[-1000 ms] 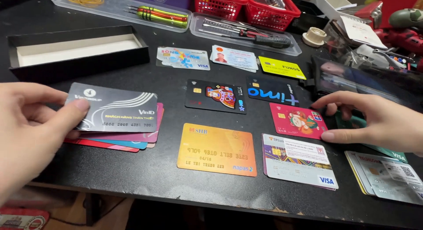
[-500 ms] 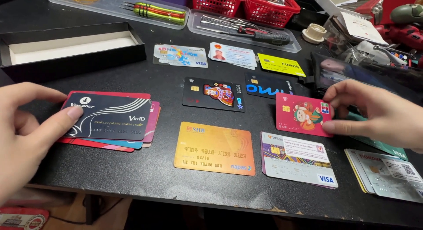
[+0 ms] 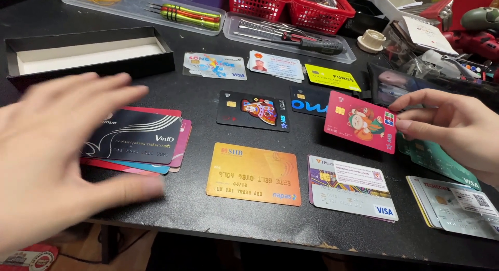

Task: The person is sorting through a collection of various cards, including IDs and credit cards, on a desk, organizing them into piles and a storage box.

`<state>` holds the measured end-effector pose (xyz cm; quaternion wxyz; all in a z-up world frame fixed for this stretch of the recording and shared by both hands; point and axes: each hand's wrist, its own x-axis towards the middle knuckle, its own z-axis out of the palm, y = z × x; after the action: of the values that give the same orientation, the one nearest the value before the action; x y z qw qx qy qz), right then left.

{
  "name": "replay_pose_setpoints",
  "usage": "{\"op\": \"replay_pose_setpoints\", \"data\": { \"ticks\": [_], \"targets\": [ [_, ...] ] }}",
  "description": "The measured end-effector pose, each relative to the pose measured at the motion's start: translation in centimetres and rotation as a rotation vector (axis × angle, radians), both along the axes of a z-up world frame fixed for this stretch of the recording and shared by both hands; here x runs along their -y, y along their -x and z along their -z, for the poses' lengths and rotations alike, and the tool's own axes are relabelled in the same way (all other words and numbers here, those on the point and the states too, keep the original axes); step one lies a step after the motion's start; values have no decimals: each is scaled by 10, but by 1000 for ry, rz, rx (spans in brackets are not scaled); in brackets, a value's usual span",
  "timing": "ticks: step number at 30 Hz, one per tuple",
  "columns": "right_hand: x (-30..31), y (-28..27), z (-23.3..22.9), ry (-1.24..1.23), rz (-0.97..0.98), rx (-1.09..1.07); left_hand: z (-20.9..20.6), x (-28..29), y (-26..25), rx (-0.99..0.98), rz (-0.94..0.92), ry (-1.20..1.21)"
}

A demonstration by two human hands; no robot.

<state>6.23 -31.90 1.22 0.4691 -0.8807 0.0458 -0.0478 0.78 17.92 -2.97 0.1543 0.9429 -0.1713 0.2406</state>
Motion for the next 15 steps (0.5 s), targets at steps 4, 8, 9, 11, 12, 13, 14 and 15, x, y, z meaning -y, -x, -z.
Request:
{"op": "replay_pose_setpoints", "data": {
  "ticks": [4,8,9,11,12,13,14,15],
  "targets": [
    [-12,1,-3,-15,24,-40,9,-17,-17,-287,52,-56],
    [-15,2,-1,-4,5,-109,12,-21,-21,-377,-1,-109],
    [-17,2,-1,8,3,-135,11,-21,-20,-341,-15,-91],
    [-27,4,-4,44,23,-158,12,-16,-15,-299,-2,-52],
    [-33,5,-5,78,42,-180,11,-15,-13,-257,9,-14],
    [-35,5,-5,78,39,-180,9,-12,-10,-257,5,-14],
    [-37,5,-5,182,44,-187,6,-10,-7,-278,-37,2],
    [-39,5,-5,284,50,-193,3,-8,-4,-298,-79,19]
  ]
}}
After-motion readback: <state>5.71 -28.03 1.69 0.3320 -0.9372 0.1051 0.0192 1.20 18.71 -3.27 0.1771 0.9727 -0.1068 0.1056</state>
